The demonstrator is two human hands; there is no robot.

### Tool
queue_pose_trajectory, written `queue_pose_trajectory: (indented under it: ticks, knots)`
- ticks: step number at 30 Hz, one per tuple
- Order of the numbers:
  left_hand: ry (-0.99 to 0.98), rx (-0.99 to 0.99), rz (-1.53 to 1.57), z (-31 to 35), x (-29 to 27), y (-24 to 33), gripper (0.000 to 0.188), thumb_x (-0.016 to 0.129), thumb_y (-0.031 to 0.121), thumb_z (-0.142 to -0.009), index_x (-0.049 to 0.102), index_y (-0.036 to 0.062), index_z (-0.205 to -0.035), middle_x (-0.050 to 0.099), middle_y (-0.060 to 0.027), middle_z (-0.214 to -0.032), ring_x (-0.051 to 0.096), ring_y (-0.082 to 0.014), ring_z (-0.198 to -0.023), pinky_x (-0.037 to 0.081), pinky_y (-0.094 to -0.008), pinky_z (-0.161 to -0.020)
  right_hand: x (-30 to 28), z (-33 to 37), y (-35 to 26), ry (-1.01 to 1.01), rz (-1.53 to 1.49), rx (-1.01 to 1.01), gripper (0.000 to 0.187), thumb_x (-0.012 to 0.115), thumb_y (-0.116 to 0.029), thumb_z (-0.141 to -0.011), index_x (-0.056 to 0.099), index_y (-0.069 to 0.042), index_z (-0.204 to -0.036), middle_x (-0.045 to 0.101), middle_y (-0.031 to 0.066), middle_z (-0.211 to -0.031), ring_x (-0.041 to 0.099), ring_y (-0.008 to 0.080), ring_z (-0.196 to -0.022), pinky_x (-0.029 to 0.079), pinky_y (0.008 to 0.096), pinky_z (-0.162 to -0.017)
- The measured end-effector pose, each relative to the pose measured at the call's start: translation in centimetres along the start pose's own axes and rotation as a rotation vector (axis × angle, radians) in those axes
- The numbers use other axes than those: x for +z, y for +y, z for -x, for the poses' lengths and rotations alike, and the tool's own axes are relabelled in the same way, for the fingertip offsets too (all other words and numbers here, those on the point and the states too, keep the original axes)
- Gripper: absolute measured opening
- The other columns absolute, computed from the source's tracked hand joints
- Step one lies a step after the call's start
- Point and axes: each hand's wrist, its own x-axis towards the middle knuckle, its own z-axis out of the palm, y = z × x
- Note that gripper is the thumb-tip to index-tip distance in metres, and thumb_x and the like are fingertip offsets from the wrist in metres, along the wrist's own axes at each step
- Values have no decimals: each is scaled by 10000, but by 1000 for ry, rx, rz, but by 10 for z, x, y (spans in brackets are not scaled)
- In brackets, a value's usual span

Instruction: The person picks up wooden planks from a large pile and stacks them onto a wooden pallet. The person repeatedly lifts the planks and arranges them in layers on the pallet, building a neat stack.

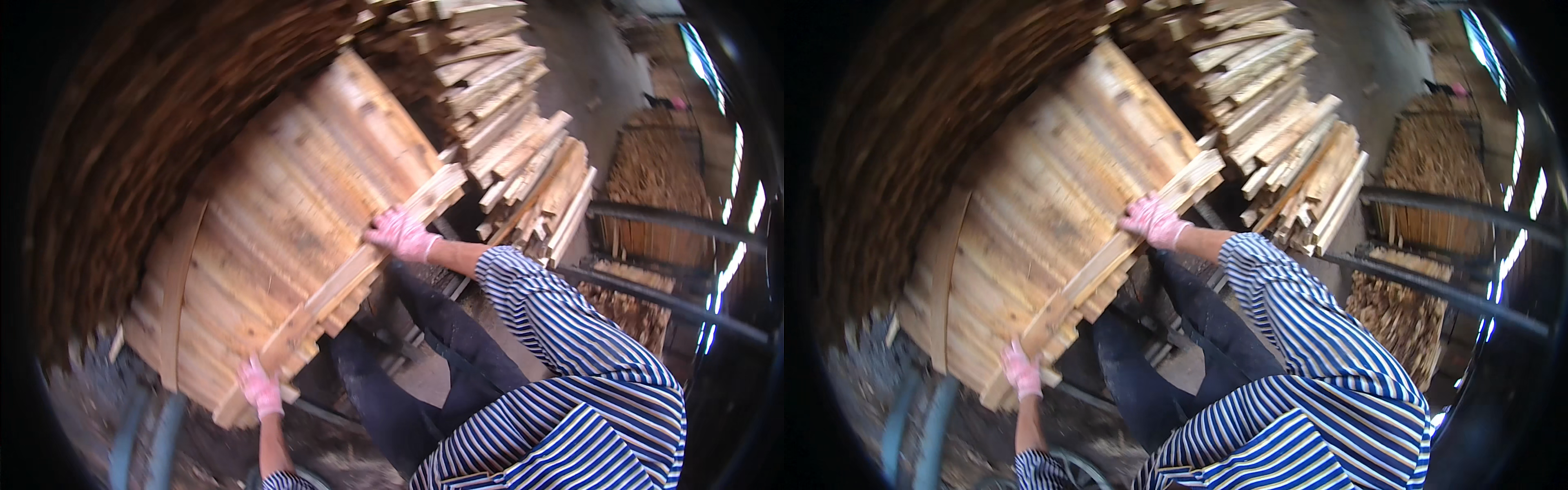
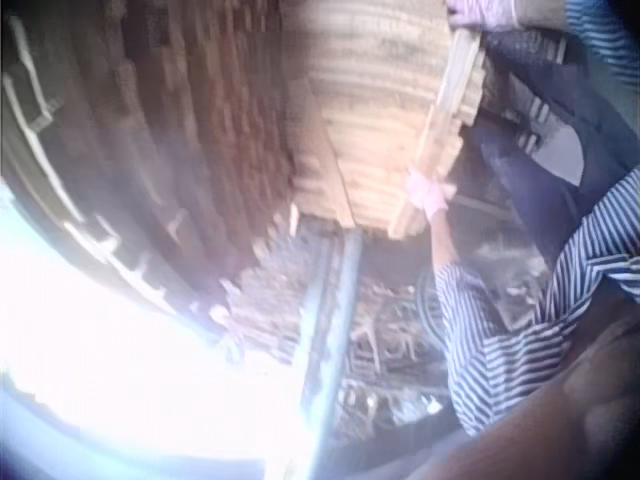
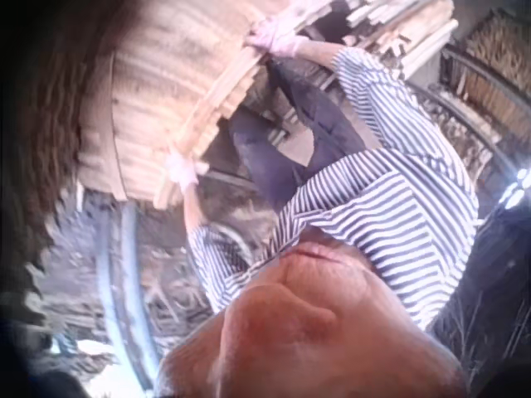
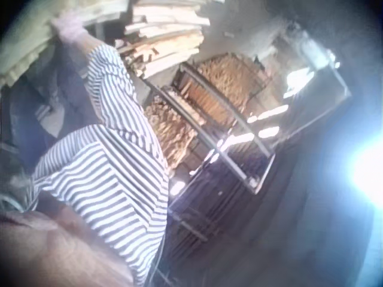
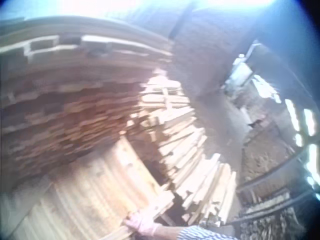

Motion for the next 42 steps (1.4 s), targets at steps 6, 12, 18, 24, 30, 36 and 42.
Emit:
queue_pose_trajectory:
  ticks: [6,12,18,24,30,36,42]
  knots:
    - [17,37,-63,3,-2,18,994,887,361,-677,376,125,-1496,501,-185,-1372,447,-368,-1332,320,-474,-1163,17,18,11,140,19,0,221,539,-228,-879,613,-218,-1087,581,55,-970,601,272,-973,401,506,-877]
    - [-141,-78,145,-4,-40,41,1248,939,476,-570,296,47,-1550,422,-242,-1500,388,-400,-1407,345,-475,-1166,-30,39,-9,130,-348,174,907,869,-316,-634,482,-146,-1437,503,206,-1370,484,392,-1288,308,608,-1134]
    - [173,195,480,-56,-131,206,813,786,351,-843,435,-33,-1469,515,-266,-1443,477,-393,-1358,351,-448,-1163,-36,101,77,519,-826,861,756,754,-282,-825,434,-38,-1466,533,230,-1409,513,363,-1326,424,407,-1116]
    - [-30,627,919,-159,-189,489,669,734,348,-926,487,-48,-1405,576,-218,-1359,548,-311,-1270,420,-407,-1090,-58,88,240,693,-1194,1302,726,669,-341,-883,372,-96,-1498,623,208,-1272,645,351,-1072,500,415,-965]
    - [-199,670,1102,-197,-194,732,643,732,304,-945,464,-40,-1417,641,-165,-1244,627,-236,-1066,502,-340,-944,-62,73,396,653,-1157,1683,817,661,-464,-846,350,-59,-1484,607,260,-1301,633,396,-1176,529,453,-941]
    - [-253,528,1025,-227,-207,715,596,775,153,-892,495,-10,-1392,708,-87,-1071,678,-146,-862,566,-292,-668,-106,75,390,704,-1758,1225,689,740,-269,-876,391,12,-1399,639,227,-1168,663,274,-1026,576,351,-878]
    - [-1083,420,1655,-100,-273,723,488,775,229,-891,561,27,-1281,697,-140,-1035,721,-222,-889,636,-361,-712,-116,259,346,1404,-2723,606,657,650,-125,-926,360,18,-1498,599,214,-1284,650,242,-1105,611,367,-889]
